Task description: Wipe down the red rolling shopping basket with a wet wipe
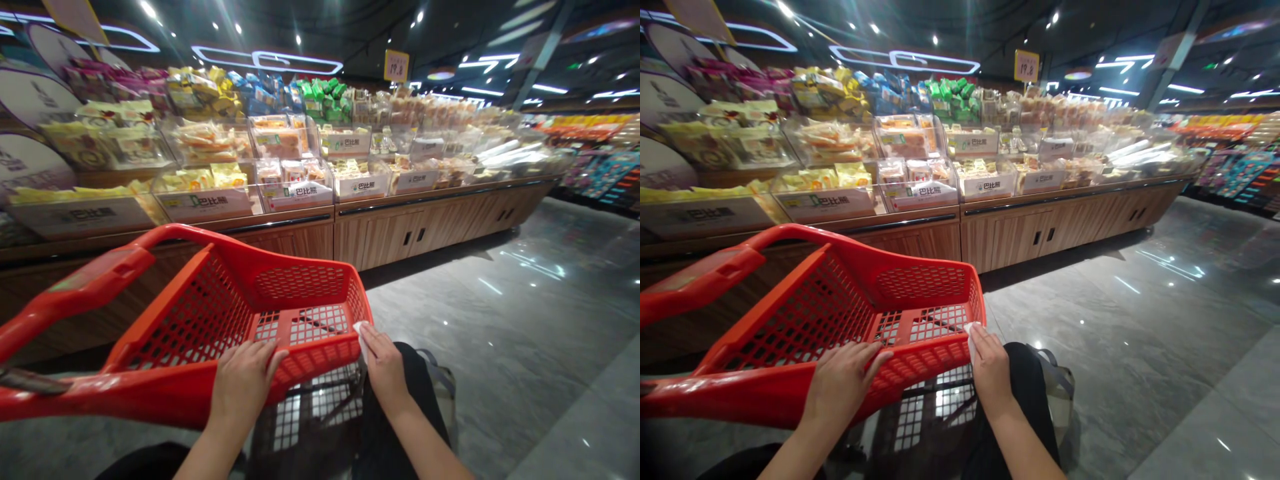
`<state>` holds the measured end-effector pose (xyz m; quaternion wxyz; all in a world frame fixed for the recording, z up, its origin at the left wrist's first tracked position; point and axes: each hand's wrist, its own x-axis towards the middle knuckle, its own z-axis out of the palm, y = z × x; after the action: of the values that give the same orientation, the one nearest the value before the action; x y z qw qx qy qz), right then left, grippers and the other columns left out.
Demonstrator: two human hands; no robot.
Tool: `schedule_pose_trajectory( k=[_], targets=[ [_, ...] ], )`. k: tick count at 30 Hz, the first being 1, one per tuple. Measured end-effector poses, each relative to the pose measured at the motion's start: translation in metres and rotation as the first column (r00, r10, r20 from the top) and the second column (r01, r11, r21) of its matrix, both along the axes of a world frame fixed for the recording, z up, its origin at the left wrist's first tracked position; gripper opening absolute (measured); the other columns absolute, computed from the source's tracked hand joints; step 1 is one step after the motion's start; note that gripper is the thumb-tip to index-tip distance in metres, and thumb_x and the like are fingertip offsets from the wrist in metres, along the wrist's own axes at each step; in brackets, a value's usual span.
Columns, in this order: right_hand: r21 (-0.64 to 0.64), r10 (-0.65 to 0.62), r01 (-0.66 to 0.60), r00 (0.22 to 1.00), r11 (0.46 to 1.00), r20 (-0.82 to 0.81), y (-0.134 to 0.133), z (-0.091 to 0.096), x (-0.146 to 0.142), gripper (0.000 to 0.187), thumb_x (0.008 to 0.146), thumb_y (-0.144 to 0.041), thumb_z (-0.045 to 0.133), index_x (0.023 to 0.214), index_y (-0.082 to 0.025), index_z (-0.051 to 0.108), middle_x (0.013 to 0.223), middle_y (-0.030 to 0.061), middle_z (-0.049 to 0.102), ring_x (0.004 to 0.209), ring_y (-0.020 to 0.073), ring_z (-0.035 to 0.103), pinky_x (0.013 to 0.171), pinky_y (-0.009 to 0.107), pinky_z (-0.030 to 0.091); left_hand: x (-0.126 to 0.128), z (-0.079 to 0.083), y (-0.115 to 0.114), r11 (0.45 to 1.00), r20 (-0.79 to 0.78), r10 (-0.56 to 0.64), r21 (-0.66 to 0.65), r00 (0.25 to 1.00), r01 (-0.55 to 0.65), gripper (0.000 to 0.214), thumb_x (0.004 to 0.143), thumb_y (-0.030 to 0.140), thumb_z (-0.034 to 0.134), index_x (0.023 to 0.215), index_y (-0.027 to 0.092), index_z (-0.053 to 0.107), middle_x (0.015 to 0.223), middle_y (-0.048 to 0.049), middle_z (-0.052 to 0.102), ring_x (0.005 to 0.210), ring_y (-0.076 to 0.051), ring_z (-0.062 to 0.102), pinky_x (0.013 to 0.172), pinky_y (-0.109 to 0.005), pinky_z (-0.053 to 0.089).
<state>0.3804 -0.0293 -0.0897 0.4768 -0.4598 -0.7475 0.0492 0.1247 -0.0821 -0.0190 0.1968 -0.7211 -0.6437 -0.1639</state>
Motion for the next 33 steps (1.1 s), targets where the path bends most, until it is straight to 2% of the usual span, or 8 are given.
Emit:
schedule_pose_trajectory(
  k=[5, 8, 12, 18, 22, 25, 30, 33],
  targets=[
    [0.036, 0.122, -0.122, 0.992, 0.992, -0.009, -0.012, 0.005, -0.026, 0.039, 0.089, -0.007, 0.043, 0.120, -0.021, 0.062, 0.116, 0.0081, 0.066, 0.106, 0.0210, 0.062, 0.093, 0.039, 0.052, -0.004, 0.000, -0.002, 1.000, -0.005, -0.009, 0.012, 1.000, 0.010, 0.028, 0.089, 0.040, 0.046, 0.086, 0.022, 0.067, 0.076, -0.0008, 0.069, 0.072, -0.018, 0.060, 0.071, -0.031, 0.036],
    [0.015, 0.125, -0.125, 0.992, 0.992, -0.012, -0.007, 0.004, -0.015, 0.038, 0.088, -0.007, 0.045, 0.119, -0.022, 0.063, 0.113, 0.0076, 0.068, 0.103, 0.0214, 0.063, 0.090, 0.039, 0.053, -0.010, -0.002, -0.004, 1.000, -0.020, -0.013, 0.020, 1.000, 0.014, 0.029, 0.089, 0.041, 0.046, 0.086, 0.022, 0.067, 0.077, -0.0009, 0.069, 0.073, -0.018, 0.061, 0.072, -0.031, 0.037],
    [-0.019, 0.053, -0.054, 0.998, 0.998, -0.024, -0.001, 0.001, 0.000, 0.038, 0.088, -0.006, 0.043, 0.116, -0.020, 0.065, 0.110, 0.0086, 0.069, 0.099, 0.0226, 0.064, 0.087, 0.041, 0.054, -0.018, -0.006, -0.003, 1.000, -0.044, -0.017, 0.023, 0.999, 0.018, 0.032, 0.090, 0.044, 0.044, 0.087, 0.022, 0.067, 0.078, -0.0008, 0.070, 0.075, -0.019, 0.062, 0.072, -0.032, 0.037],
    [0.036, 0.209, -0.208, 0.978, 0.978, -0.022, -0.016, 0.001, -0.016, 0.041, 0.089, -0.005, 0.043, 0.121, -0.022, 0.062, 0.116, 0.0056, 0.066, 0.107, 0.0204, 0.060, 0.095, 0.038, 0.050, -0.035, -0.012, -0.003, 0.998, -0.046, -0.062, 0.013, 0.997, 0.062, 0.031, 0.089, 0.046, 0.044, 0.089, 0.024, 0.067, 0.078, 0.0006, 0.070, 0.074, -0.018, 0.061, 0.072, -0.032, 0.036],
    [0.021, 0.167, -0.167, 0.986, 0.986, -0.016, -0.008, -0.001, -0.005, 0.037, 0.089, -0.009, 0.048, 0.119, -0.024, 0.063, 0.113, 0.0060, 0.068, 0.098, 0.0214, 0.064, 0.086, 0.038, 0.054, -0.045, -0.013, -0.007, 0.997, -0.021, -0.078, 0.016, 0.997, 0.078, 0.032, 0.090, 0.046, 0.044, 0.087, 0.023, 0.066, 0.080, 0.0002, 0.070, 0.075, -0.019, 0.062, 0.074, -0.033, 0.037],
    [0.032, 0.129, -0.128, 0.991, 0.991, -0.023, -0.007, -0.003, -0.002, 0.037, 0.088, -0.009, 0.048, 0.119, -0.024, 0.063, 0.113, 0.0065, 0.068, 0.096, 0.0220, 0.064, 0.084, 0.039, 0.054, -0.049, -0.013, -0.010, 0.996, -0.004, -0.084, 0.025, 0.996, 0.084, 0.033, 0.090, 0.046, 0.044, 0.087, 0.022, 0.066, 0.079, -0.0007, 0.070, 0.075, -0.019, 0.063, 0.074, -0.033, 0.037],
    [0.060, 0.232, -0.229, 0.971, 0.972, -0.053, -0.021, -0.005, -0.017, 0.043, 0.088, -0.004, 0.047, 0.125, -0.024, 0.058, 0.118, 0.0064, 0.065, 0.106, 0.0206, 0.060, 0.092, 0.038, 0.051, -0.058, -0.016, -0.011, 0.988, 0.001, -0.140, 0.069, 0.990, 0.139, 0.030, 0.089, 0.044, 0.046, 0.086, 0.022, 0.065, 0.080, -0.0003, 0.070, 0.076, -0.019, 0.063, 0.075, -0.033, 0.037],
    [0.094, 0.277, -0.270, 0.958, 0.958, -0.078, -0.017, -0.005, -0.013, 0.039, 0.087, -0.005, 0.051, 0.120, -0.024, 0.061, 0.113, 0.0065, 0.067, 0.101, 0.0201, 0.061, 0.089, 0.037, 0.052, -0.066, -0.017, -0.012, 0.981, 0.004, -0.179, 0.073, 0.984, 0.178, 0.025, 0.089, 0.041, 0.048, 0.087, 0.023, 0.065, 0.080, 0.0010, 0.070, 0.076, -0.017, 0.062, 0.075, -0.032, 0.037]
  ],
)
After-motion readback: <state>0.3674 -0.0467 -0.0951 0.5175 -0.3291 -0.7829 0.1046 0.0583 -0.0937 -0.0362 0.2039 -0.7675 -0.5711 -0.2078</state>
